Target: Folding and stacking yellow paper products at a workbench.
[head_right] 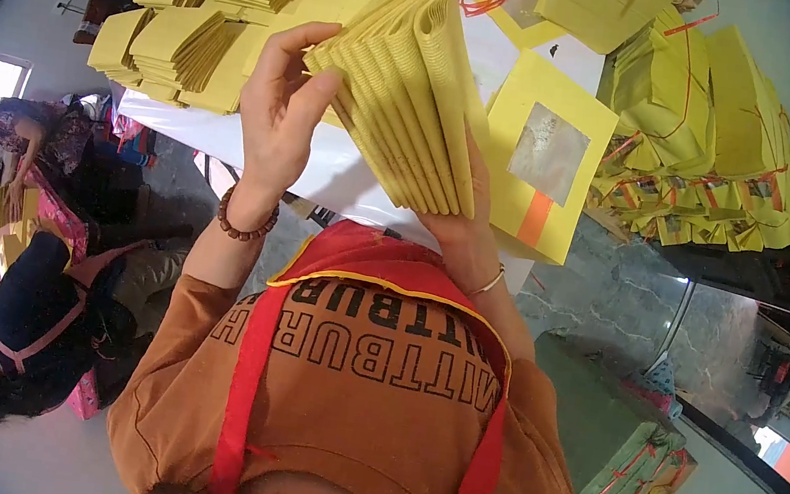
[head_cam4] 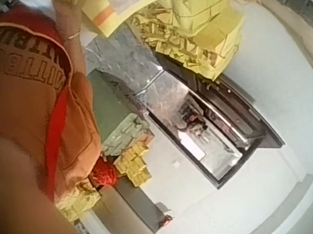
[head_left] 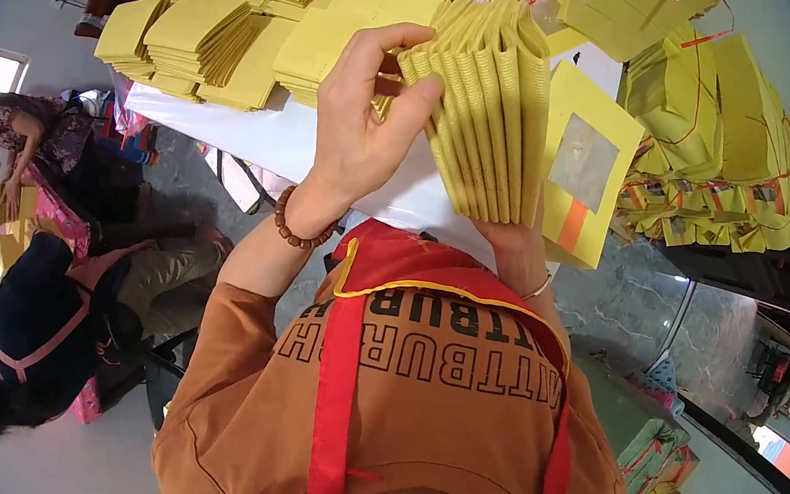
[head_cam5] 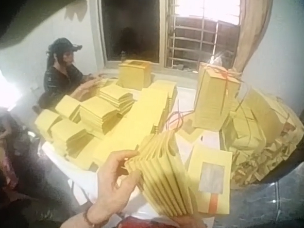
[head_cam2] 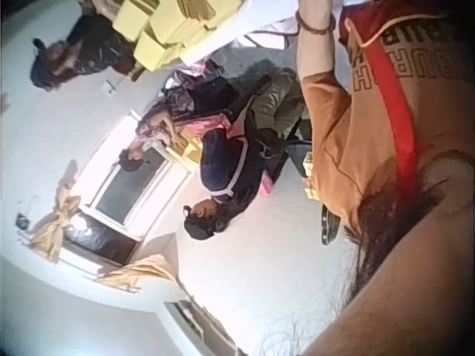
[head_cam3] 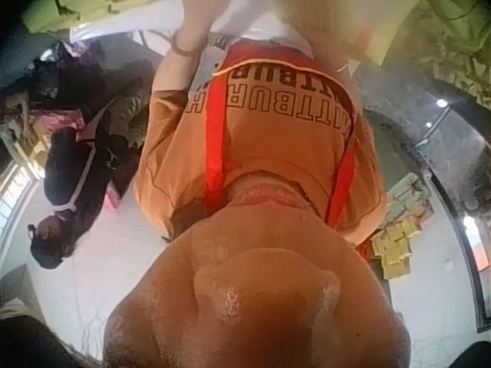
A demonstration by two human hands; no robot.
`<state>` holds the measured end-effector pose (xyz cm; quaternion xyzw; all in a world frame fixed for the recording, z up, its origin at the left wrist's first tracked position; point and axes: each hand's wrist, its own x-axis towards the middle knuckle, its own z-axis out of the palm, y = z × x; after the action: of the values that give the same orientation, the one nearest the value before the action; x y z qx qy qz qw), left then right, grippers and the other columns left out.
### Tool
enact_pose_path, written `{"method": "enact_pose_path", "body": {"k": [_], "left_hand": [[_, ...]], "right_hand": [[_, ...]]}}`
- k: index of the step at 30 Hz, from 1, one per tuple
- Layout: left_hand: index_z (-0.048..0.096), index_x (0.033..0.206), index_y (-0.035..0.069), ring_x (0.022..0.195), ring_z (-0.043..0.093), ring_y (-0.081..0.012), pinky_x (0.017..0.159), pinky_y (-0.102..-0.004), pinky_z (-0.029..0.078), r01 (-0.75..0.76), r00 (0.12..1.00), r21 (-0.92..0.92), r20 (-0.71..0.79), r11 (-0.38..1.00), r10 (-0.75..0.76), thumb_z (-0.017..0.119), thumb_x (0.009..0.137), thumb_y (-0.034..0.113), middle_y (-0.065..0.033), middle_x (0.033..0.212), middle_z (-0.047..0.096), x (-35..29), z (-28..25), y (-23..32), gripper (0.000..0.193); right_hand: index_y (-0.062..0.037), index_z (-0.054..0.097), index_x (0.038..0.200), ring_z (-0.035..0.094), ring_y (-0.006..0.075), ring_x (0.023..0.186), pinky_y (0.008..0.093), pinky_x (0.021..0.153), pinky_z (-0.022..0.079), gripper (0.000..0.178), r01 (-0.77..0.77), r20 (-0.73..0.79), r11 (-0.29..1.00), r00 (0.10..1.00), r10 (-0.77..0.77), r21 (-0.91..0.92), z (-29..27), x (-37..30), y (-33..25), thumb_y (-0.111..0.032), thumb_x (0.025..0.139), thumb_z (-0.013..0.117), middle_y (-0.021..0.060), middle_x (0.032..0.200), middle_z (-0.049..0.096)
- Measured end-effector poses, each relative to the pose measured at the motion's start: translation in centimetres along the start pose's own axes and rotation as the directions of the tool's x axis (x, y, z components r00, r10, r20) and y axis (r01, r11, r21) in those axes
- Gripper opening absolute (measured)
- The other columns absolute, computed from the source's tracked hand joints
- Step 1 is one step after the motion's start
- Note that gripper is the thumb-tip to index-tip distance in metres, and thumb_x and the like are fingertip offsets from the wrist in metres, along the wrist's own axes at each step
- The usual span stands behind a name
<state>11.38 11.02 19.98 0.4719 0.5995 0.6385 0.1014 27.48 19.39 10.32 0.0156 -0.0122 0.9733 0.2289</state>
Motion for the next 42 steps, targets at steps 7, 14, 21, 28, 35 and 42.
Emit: {"method": "enact_pose_path", "body": {"k": [7, 14, 21, 28, 35, 42], "left_hand": [[0.053, 0.107, -0.002, 0.067, 0.051, -0.01, 0.059, -0.0224, 0.043, -0.021, 0.998, 0.055, -0.051, 0.998, 0.024, 0.065, 0.08, 0.013, -0.0063, 0.088, 0.056, -0.1, 0.0, -0.8, 0.033], [0.054, 0.099, 0.0, 0.071, 0.054, -0.0163, 0.059, -0.0272, 0.044, 0.051, 0.998, 0.145, -0.055, 0.988, -0.043, 0.07, 0.076, 0.022, -0.0101, 0.088, 0.056, 0.0, -0.2, -0.2, 0.036], [0.053, 0.095, -0.001, 0.071, 0.052, -0.0183, 0.062, -0.029, 0.042, 0.054, 0.996, 0.103, -0.073, 0.993, -0.046, 0.072, 0.075, 0.028, -0.01, 0.085, 0.054, -0.2, -0.5, -1.3, 0.04], [0.049, 0.104, 0.0, 0.074, 0.053, -0.0194, 0.066, -0.0302, 0.043, 0.084, 0.996, 0.224, 0.023, 0.971, -0.091, 0.07, 0.075, 0.029, -0.0116, 0.086, 0.055, -2.0, -1.9, -1.3, 0.047], [0.032, 0.125, 0.0, 0.113, 0.04, -0.0173, 0.095, -0.0304, 0.034, 0.431, 0.898, -0.394, 0.096, 0.812, -0.43, 0.06, 0.082, 0.02, -0.0105, 0.12, 0.042, -9.5, -5.4, -5.1, 0.056], [0.04, 0.118, 0.002, 0.096, 0.056, -0.018, 0.081, -0.0303, 0.047, 0.597, 0.604, -0.495, -0.24, 0.631, -0.76, 0.064, 0.082, 0.016, -0.0101, 0.109, 0.054, -13.3, -7.8, -9.7, 0.046]], "right_hand": [[-0.0058, 0.048, 0.129, 0.054, 0.0245, 0.113, 0.0394, 0.096, 0.045, 0.044, -0.035, -0.08, 0.999, 0.996, 0.032, -0.028, 0.2, 0.3, 0.5, -0.034, 0.095, 0.044, 0.012, 0.128, 0.052], [-0.0038, 0.047, 0.128, 0.055, 0.024, 0.111, 0.0384, 0.093, 0.046, 0.048, -0.014, -0.147, 0.991, 0.989, -0.006, -0.136, 0.2, 0.6, 0.9, -0.038, 0.094, 0.045, 0.0132, 0.126, 0.053], [-0.0034, 0.046, 0.128, 0.056, 0.0237, 0.11, 0.037, 0.09, 0.048, 0.05, -0.007, -0.206, 0.97, 0.978, -0.044, -0.242, 0.2, 0.5, 1.3, -0.039, 0.094, 0.045, 0.0134, 0.125, 0.053], [-0.0039, 0.048, 0.122, 0.059, 0.0217, 0.101, 0.0349, 0.081, 0.052, 0.041, 0.018, -0.291, 0.919, 0.946, -0.144, -0.394, -0.2, 0.4, 1.4, -0.033, 0.093, 0.05, 0.0103, 0.114, 0.058], [-0.0009, 0.045, 0.119, 0.06, 0.0174, 0.094, 0.0332, 0.075, 0.054, 0.041, -0.051, -0.364, 0.646, 0.858, -0.362, -0.762, -0.1, -0.1, 4.2, -0.009, 0.084, 0.063, 0.0119, 0.108, 0.058], [0.0006, 0.049, 0.115, 0.059, 0.0152, 0.094, 0.0302, 0.075, 0.051, 0.039, -0.243, -0.39, 0.598, 0.912, -0.128, -0.764, -4.5, 3.7, 8.3, -0.013, 0.083, 0.065, 0.0103, 0.106, 0.058]]}}
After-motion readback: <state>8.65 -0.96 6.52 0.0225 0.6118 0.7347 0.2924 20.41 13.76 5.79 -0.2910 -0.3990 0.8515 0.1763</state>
